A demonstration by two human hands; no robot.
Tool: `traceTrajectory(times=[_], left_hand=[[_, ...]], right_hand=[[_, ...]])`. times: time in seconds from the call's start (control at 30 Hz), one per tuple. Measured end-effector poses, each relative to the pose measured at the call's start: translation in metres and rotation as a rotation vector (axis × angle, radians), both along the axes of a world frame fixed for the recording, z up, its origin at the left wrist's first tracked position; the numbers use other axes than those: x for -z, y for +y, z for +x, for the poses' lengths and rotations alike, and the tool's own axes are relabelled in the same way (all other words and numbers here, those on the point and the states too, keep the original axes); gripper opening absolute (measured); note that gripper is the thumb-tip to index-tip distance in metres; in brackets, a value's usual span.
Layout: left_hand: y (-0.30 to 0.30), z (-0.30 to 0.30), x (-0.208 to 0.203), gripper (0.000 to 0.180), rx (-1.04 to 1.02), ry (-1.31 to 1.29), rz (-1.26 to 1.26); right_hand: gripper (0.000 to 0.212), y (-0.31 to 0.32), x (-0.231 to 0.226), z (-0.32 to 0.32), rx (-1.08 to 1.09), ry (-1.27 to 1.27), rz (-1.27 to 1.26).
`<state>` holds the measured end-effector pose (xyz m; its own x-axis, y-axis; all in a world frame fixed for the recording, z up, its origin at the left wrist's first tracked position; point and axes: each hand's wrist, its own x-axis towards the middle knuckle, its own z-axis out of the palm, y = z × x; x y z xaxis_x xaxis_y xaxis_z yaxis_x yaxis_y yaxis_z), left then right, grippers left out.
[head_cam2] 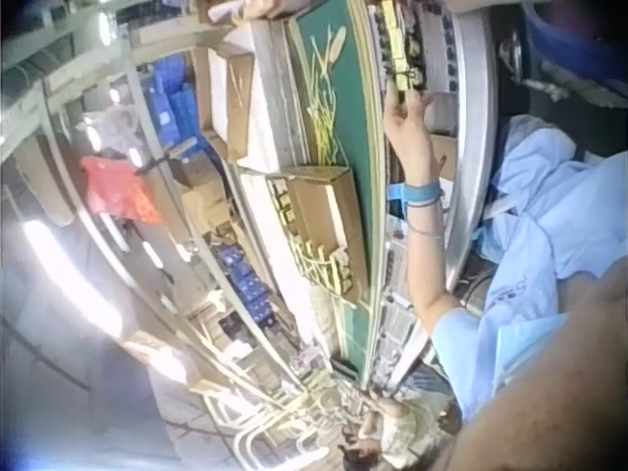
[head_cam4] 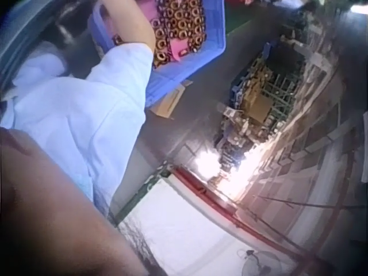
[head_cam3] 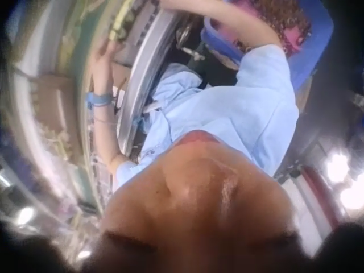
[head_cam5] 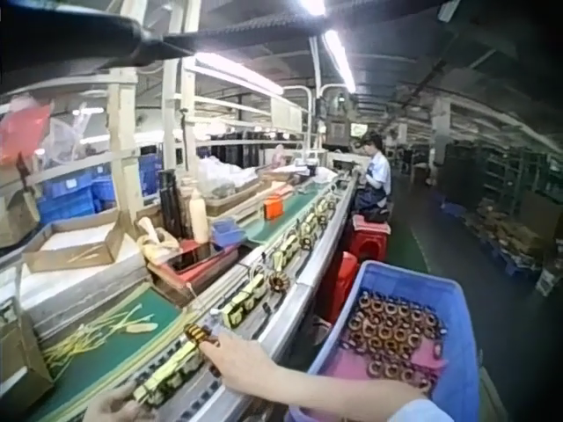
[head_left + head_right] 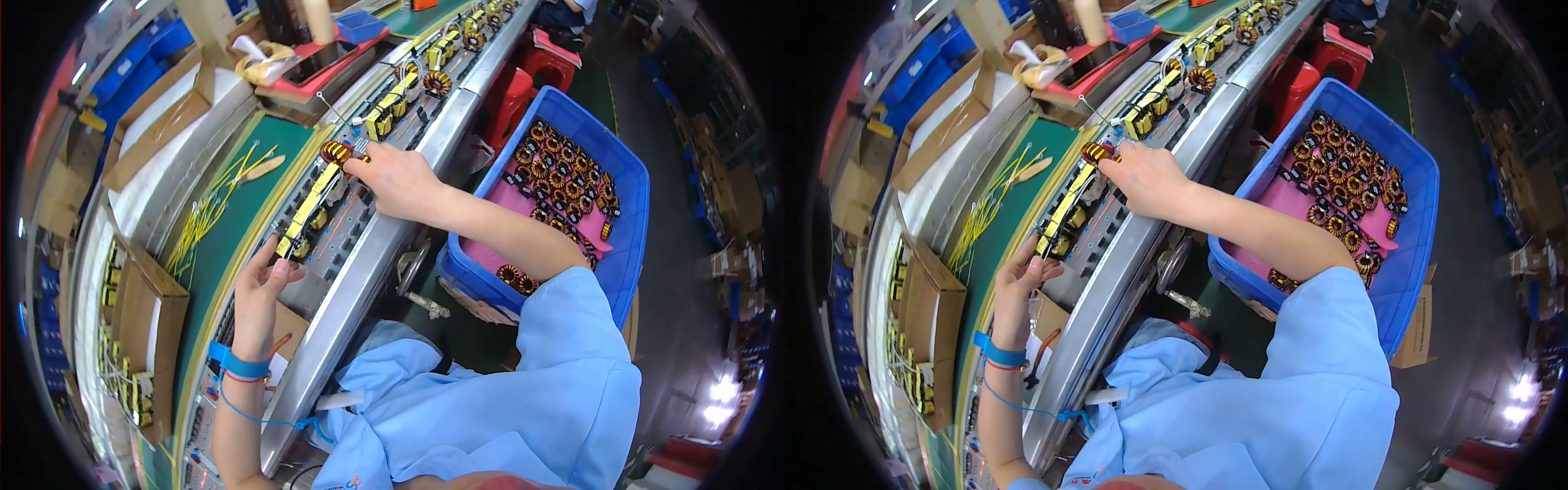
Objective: The person assembles electronic components by hand, inserting transformers and routing wires on a circuit board.
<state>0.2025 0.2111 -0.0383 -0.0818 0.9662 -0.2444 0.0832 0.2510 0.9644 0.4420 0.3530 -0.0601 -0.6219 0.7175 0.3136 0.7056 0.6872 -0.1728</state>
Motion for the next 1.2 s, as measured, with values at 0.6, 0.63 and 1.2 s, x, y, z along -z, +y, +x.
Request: traceTrajectory(times=[0.6, 0.63, 1.2], left_hand=[[0.221, 0.118, 0.019, 0.066, 0.253, -0.104, -0.073], [0.228, 0.119, 0.023, 0.067, 0.279, -0.148, -0.065], [-0.125, -0.091, -0.174, 0.03, -0.163, 0.737, 0.474]], right_hand=[[0.033, 0.185, 0.012, 0.128, 0.277, -0.097, 0.078], [0.032, 0.192, 0.013, 0.132, 0.288, -0.106, 0.093], [0.058, 0.356, 0.069, 0.274, -0.148, 0.343, -0.325]])
